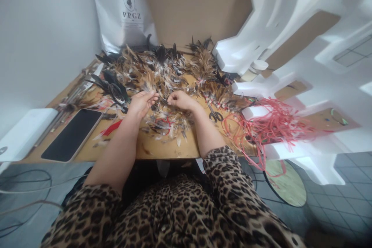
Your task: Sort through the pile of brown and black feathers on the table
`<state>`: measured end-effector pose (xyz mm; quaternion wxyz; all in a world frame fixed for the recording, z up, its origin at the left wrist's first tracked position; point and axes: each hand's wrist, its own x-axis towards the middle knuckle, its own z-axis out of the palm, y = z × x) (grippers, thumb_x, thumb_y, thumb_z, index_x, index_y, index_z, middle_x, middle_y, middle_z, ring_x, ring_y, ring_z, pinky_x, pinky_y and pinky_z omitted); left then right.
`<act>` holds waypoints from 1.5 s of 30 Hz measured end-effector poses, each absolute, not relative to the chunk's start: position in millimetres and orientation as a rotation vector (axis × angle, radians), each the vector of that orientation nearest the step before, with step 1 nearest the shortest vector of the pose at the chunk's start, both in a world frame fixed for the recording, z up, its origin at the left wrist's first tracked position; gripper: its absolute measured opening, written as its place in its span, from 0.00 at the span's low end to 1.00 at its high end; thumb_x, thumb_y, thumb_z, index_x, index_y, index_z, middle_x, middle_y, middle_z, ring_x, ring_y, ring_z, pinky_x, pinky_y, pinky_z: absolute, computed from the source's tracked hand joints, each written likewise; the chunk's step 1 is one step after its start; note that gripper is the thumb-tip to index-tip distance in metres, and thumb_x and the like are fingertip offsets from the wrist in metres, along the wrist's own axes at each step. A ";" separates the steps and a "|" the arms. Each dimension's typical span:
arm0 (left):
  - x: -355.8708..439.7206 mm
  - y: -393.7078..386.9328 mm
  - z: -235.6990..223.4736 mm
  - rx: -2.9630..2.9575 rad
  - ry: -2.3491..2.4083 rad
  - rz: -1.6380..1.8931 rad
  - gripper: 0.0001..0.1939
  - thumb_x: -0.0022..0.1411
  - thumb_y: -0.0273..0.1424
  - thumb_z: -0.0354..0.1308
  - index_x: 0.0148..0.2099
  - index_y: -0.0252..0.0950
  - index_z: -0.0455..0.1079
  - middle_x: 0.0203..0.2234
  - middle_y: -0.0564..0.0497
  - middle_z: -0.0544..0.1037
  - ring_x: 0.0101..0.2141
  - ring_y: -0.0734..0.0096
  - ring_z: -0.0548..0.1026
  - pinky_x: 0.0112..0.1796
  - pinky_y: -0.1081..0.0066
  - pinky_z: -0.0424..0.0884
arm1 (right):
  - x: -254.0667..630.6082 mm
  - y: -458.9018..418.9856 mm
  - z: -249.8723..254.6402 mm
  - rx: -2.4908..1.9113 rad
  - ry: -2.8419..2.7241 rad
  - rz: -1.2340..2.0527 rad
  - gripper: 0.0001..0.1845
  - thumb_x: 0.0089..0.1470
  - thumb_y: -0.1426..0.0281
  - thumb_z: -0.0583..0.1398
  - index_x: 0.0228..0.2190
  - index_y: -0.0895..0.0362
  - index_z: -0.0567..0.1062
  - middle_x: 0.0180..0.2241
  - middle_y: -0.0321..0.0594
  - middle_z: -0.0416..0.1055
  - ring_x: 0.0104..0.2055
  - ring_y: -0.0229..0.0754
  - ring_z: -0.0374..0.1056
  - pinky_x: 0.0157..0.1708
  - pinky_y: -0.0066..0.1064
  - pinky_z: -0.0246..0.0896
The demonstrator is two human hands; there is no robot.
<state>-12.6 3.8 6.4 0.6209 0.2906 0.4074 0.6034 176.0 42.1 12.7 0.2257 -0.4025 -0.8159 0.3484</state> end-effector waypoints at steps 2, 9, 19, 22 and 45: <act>-13.3 2.7 6.0 0.713 0.943 1.356 0.06 0.48 0.25 0.64 0.30 0.27 0.72 0.27 0.44 0.79 0.22 0.80 0.74 0.21 0.84 0.66 | 178.4 43.0 13.7 -1.048 -2.200 1.061 0.08 0.42 0.69 0.60 0.24 0.62 0.75 0.23 0.36 0.71 0.25 0.32 0.62 0.30 0.24 0.56; -9.6 -1.4 5.5 0.877 1.026 1.262 0.07 0.45 0.26 0.66 0.27 0.27 0.72 0.30 0.41 0.80 0.23 0.78 0.75 0.22 0.82 0.69 | 177.4 39.9 18.7 -0.975 -2.146 1.213 0.09 0.40 0.68 0.61 0.24 0.62 0.74 0.23 0.34 0.70 0.25 0.31 0.61 0.32 0.25 0.56; -11.5 4.7 8.9 0.596 0.831 1.436 0.03 0.49 0.20 0.63 0.27 0.29 0.72 0.24 0.49 0.78 0.25 0.80 0.76 0.27 0.85 0.71 | 166.8 32.1 25.8 -1.021 -1.810 1.268 0.13 0.40 0.65 0.63 0.29 0.61 0.74 0.19 0.30 0.66 0.21 0.29 0.56 0.24 0.23 0.51; -13.7 7.2 10.4 0.478 0.795 1.486 0.06 0.54 0.18 0.58 0.28 0.31 0.72 0.23 0.52 0.77 0.26 0.82 0.76 0.28 0.87 0.71 | 161.4 27.5 27.7 -1.034 -1.687 1.320 0.16 0.40 0.63 0.64 0.32 0.60 0.74 0.18 0.30 0.64 0.20 0.29 0.55 0.23 0.23 0.50; -7.5 1.7 8.0 0.625 0.853 1.316 0.02 0.54 0.20 0.59 0.31 0.27 0.73 0.23 0.45 0.78 0.24 0.76 0.77 0.23 0.82 0.71 | 142.3 22.3 20.5 -0.914 -1.494 1.231 0.19 0.42 0.57 0.62 0.19 0.59 0.64 0.16 0.28 0.61 0.19 0.28 0.52 0.21 0.21 0.47</act>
